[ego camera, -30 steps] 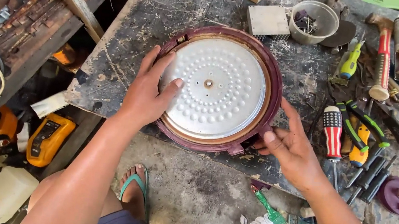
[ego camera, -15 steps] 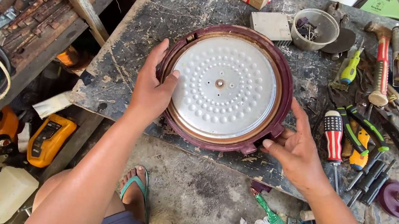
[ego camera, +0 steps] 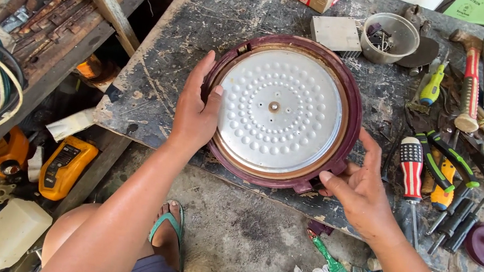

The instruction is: Removing a plastic handle from a rice cooker lid by prying it off with a flathead screwdriver

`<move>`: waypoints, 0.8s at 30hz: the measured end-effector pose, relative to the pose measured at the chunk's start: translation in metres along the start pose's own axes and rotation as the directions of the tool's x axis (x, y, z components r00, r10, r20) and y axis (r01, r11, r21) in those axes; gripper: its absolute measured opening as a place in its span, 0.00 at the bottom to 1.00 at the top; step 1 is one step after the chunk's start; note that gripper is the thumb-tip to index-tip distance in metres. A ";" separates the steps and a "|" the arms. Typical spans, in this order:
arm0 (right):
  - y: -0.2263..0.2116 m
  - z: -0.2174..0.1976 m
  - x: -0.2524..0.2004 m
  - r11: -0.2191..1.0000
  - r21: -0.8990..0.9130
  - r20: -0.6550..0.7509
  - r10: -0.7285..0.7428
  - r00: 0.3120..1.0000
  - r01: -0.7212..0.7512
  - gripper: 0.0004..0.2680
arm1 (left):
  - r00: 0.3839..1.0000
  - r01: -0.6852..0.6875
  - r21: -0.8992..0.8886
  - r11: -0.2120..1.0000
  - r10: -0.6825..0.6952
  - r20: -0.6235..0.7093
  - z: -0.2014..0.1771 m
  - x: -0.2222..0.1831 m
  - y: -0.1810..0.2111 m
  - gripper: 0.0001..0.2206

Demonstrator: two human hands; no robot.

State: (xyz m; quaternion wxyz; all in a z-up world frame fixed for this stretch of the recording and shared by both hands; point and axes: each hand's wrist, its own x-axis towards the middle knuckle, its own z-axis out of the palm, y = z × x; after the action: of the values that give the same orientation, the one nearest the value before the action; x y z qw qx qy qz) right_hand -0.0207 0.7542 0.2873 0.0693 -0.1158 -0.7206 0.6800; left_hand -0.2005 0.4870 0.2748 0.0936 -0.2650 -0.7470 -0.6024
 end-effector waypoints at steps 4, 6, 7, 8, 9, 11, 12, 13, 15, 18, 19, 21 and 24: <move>0.011 -0.007 0.002 0.998 -0.033 -0.053 0.054 0.997 -0.056 0.30 | 0.993 -0.052 -0.054 0.997 0.046 -0.105 0.003 -0.003 -0.005 0.24; 0.015 -0.010 0.003 0.997 -0.037 -0.065 0.059 0.996 -0.061 0.29 | 0.986 -0.057 -0.047 0.997 0.049 -0.159 0.006 -0.003 -0.014 0.23; 0.016 -0.012 0.004 0.997 -0.040 -0.080 0.063 0.995 -0.066 0.28 | 0.976 -0.063 -0.040 0.997 0.054 -0.210 0.007 -0.003 -0.018 0.22; 0.016 -0.011 0.003 0.997 -0.040 -0.077 0.064 0.995 -0.067 0.28 | 0.976 -0.062 -0.039 0.997 0.052 -0.212 0.007 -0.003 -0.019 0.22; 0.016 -0.011 0.002 0.999 -0.023 -0.071 0.028 0.997 -0.029 0.28 | 0.968 0.040 -0.108 0.993 -0.065 -0.241 0.007 -0.001 -0.020 0.20; 0.017 -0.011 0.000 1.000 -0.006 -0.066 -0.008 0.998 0.008 0.27 | 0.948 0.139 -0.180 0.974 -0.183 -0.261 0.008 0.000 -0.026 0.20; 0.018 -0.010 0.000 0.999 0.009 -0.063 -0.031 0.998 0.031 0.27 | 0.936 0.189 -0.250 0.950 -0.251 -0.246 0.009 0.001 -0.032 0.16; 0.018 -0.011 0.000 0.998 0.023 -0.061 -0.055 0.997 0.056 0.27 | 0.921 0.236 -0.319 0.918 -0.316 -0.227 0.010 0.001 -0.038 0.13; 0.026 -0.015 0.001 0.997 0.027 -0.059 -0.076 0.995 0.078 0.28 | 0.926 0.229 -0.325 0.918 -0.308 -0.216 0.006 0.002 -0.024 0.13; 0.020 -0.015 0.003 0.992 0.005 -0.065 -0.126 0.990 0.126 0.29 | 0.941 0.191 -0.341 0.920 -0.270 -0.202 0.001 0.005 -0.005 0.13; 0.015 -0.014 0.004 0.988 -0.022 -0.067 -0.154 0.986 0.153 0.29 | 0.949 0.159 -0.353 0.922 -0.241 -0.203 -0.001 0.005 0.001 0.13; 0.001 -0.010 0.004 0.976 -0.070 -0.084 -0.211 0.974 0.205 0.29 | 0.960 0.116 -0.368 0.923 -0.200 -0.199 -0.003 0.008 0.000 0.14; 0.002 -0.013 0.010 0.948 -0.128 -0.109 -0.306 0.946 0.292 0.30 | 0.969 0.061 -0.406 0.912 -0.151 -0.194 -0.006 0.011 0.005 0.14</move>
State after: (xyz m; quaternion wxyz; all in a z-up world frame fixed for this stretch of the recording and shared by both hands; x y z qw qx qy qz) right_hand -0.0268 0.7695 0.2858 0.2111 -0.0519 -0.7604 0.6120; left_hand -0.2084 0.4855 0.2857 0.0872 -0.1689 -0.6074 -0.7713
